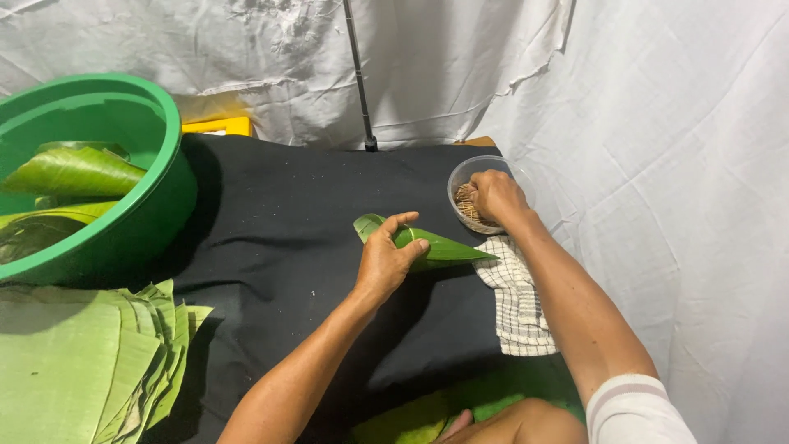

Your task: Cleaning banana leaves with a cloth and folding them into cone shapes for food packaging.

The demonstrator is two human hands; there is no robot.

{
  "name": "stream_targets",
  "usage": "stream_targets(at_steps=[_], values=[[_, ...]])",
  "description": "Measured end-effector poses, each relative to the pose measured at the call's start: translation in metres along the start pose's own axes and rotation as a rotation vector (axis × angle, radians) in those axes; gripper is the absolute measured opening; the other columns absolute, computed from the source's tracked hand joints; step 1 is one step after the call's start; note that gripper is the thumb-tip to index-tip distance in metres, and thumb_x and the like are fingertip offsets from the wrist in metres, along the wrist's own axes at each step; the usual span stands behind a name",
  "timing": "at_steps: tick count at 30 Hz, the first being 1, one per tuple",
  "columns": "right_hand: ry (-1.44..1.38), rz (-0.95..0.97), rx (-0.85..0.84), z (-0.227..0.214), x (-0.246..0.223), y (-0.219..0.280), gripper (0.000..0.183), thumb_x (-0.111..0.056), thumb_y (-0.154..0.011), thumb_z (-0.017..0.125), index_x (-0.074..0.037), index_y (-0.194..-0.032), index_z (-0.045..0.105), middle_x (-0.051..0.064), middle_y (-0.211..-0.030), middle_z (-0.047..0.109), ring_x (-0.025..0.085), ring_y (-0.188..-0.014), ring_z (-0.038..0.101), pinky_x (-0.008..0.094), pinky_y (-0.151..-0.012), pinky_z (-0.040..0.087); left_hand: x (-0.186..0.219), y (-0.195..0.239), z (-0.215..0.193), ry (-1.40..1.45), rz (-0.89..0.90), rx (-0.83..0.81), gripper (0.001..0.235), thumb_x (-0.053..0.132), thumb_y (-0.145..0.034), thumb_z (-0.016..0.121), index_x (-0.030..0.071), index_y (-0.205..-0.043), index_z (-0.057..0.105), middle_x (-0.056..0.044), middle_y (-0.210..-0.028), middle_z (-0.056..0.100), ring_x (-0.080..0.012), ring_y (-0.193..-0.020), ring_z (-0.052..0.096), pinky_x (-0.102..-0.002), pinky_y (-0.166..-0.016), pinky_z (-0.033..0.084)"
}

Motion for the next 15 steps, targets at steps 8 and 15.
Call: stream_targets(at_steps=[8,15], values=[[-0.278,0.047,0.047,-0.025,-0.008,0.023,0.013,-0.020,-0.092,0.071,-0.018,-0.104,0.077,0.017,-0.101,0.076,0.042,-0.111,0.068,0.055,-0.096,0.054,-0.004,-0.001,-0.011,0.030,-0.007,0.046,0.056,0.005,-0.078,0.084,0.014,-0.132,0.071,-0.017,-0.092,0.075,-0.0213,-0.084,0.072,-0.035,-0.070,0.062],[-0.473,0.206,0.114,-0.016,0.003,0.030,0.015,-0.025,-0.085,0.077,-0.027,-0.099,0.080,0.004,-0.094,0.078,0.030,-0.102,0.073,0.044,-0.087,0.056,-0.016,0.004,-0.018,0.095,-0.024,0.075,0.060,0.004,-0.077,0.084,0.012,-0.134,0.069,-0.015,-0.090,0.073,-0.0199,-0.083,0.071,-0.032,-0.069,0.063]])
Point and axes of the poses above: each hand's wrist, its own y-axis away from the middle knuckle, its own z-axis out of the palm, x = y × z, the point moved 3 cm from there along -y, towards the middle knuckle
